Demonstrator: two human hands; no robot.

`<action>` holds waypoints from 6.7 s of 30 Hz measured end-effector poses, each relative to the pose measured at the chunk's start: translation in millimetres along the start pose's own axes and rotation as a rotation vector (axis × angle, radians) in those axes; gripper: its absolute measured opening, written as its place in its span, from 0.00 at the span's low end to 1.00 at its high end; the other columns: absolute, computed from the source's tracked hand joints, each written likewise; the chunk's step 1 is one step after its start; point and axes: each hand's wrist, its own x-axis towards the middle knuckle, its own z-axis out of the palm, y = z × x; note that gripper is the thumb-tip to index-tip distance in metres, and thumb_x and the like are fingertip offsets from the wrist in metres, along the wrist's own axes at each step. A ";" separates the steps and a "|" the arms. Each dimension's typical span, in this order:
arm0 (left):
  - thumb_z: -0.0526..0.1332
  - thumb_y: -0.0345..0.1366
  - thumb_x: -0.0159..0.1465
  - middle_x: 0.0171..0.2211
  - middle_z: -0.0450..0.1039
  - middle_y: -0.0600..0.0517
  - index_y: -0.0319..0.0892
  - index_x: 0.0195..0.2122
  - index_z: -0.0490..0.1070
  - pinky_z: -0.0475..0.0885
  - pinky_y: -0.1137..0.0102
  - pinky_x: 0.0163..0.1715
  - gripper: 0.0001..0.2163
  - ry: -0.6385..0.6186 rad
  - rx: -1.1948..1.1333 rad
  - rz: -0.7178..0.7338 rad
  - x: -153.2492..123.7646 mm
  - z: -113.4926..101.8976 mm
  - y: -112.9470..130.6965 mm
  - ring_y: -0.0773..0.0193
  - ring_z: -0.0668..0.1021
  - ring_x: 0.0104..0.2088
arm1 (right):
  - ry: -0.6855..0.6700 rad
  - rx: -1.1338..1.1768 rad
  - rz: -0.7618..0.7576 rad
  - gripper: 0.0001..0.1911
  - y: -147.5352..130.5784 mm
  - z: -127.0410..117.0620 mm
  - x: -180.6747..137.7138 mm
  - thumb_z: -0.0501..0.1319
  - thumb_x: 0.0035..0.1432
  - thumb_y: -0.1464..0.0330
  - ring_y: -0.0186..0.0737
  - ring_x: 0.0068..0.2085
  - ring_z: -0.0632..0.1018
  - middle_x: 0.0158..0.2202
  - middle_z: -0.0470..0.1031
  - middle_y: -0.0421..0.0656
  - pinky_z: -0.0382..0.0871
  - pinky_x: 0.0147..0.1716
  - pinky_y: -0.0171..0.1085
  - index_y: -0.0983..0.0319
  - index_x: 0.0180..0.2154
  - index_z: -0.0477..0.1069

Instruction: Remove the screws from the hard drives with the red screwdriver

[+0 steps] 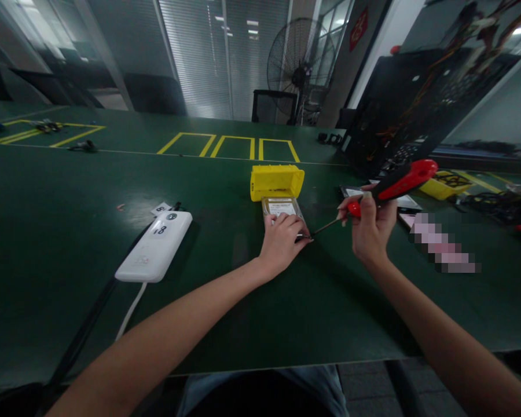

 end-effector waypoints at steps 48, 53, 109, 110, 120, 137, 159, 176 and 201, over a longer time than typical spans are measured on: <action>0.59 0.43 0.64 0.47 0.71 0.53 0.47 0.42 0.74 0.58 0.59 0.44 0.10 0.021 0.062 0.019 2.7 8.3 -1.7 0.56 0.68 0.48 | -0.062 0.054 -0.006 0.13 0.0 0.9 -0.4 0.58 0.58 0.59 0.35 0.25 0.76 0.26 0.72 0.36 0.64 0.18 0.34 0.56 0.41 0.60; 0.59 0.43 0.64 0.47 0.72 0.54 0.48 0.41 0.75 0.58 0.59 0.43 0.09 0.019 0.053 -0.006 3.9 9.9 -0.8 0.55 0.68 0.48 | -0.051 0.060 -0.020 0.12 1.3 -0.5 0.6 0.59 0.58 0.61 0.36 0.26 0.76 0.27 0.73 0.37 0.64 0.19 0.34 0.57 0.42 0.61; 0.59 0.43 0.63 0.45 0.73 0.56 0.50 0.40 0.76 0.58 0.59 0.44 0.09 -0.005 0.007 -0.055 4.9 6.5 -1.4 0.55 0.69 0.48 | -0.246 -0.033 0.017 0.10 -16.5 1.6 4.4 0.58 0.59 0.61 0.34 0.26 0.75 0.29 0.73 0.38 0.67 0.23 0.35 0.57 0.42 0.65; 0.60 0.43 0.63 0.45 0.73 0.56 0.50 0.40 0.76 0.59 0.59 0.44 0.09 -0.006 0.004 -0.056 4.9 6.5 -1.4 0.55 0.69 0.48 | -0.246 -0.032 0.019 0.10 -16.7 1.7 4.5 0.58 0.59 0.61 0.34 0.26 0.75 0.29 0.73 0.38 0.67 0.23 0.35 0.57 0.42 0.65; 0.64 0.39 0.60 0.47 0.73 0.57 0.52 0.41 0.76 0.59 0.58 0.44 0.08 -0.063 -0.025 -0.088 8.4 5.3 -5.6 0.54 0.70 0.48 | -0.263 -0.029 0.006 0.11 -18.1 5.5 5.2 0.58 0.60 0.62 0.34 0.26 0.74 0.28 0.73 0.37 0.66 0.23 0.35 0.56 0.44 0.65; 0.65 0.42 0.57 0.43 0.76 0.57 0.52 0.37 0.78 0.61 0.57 0.43 0.07 -0.080 -0.077 -0.108 13.5 -2.1 -5.1 0.53 0.72 0.46 | -0.202 -0.112 -0.058 0.10 -21.3 18.4 13.1 0.63 0.55 0.64 0.36 0.29 0.78 0.28 0.72 0.36 0.72 0.33 0.40 0.55 0.39 0.64; 0.64 0.45 0.58 0.42 0.76 0.59 0.51 0.33 0.77 0.58 0.58 0.44 0.07 -0.090 -0.107 -0.124 15.4 0.9 -6.5 0.55 0.72 0.46 | -0.606 -0.207 0.071 0.09 -77.6 49.7 71.5 0.63 0.55 0.64 0.40 0.34 0.76 0.33 0.71 0.41 0.73 0.36 0.43 0.56 0.38 0.65; 0.66 0.43 0.57 0.44 0.76 0.57 0.50 0.36 0.77 0.59 0.59 0.43 0.08 -0.104 -0.116 -0.076 17.5 4.8 -12.4 0.55 0.72 0.46 | -0.764 -0.339 0.151 0.10 -83.1 29.6 93.5 0.62 0.56 0.64 0.43 0.39 0.76 0.35 0.74 0.42 0.73 0.42 0.46 0.57 0.40 0.66; 0.65 0.43 0.58 0.42 0.76 0.58 0.50 0.34 0.77 0.58 0.59 0.44 0.06 -0.103 -0.114 -0.143 18.2 4.8 -5.2 0.56 0.72 0.46 | -0.816 -0.502 0.015 0.14 -83.4 27.0 98.6 0.62 0.55 0.59 0.41 0.42 0.75 0.39 0.70 0.41 0.73 0.43 0.44 0.55 0.42 0.67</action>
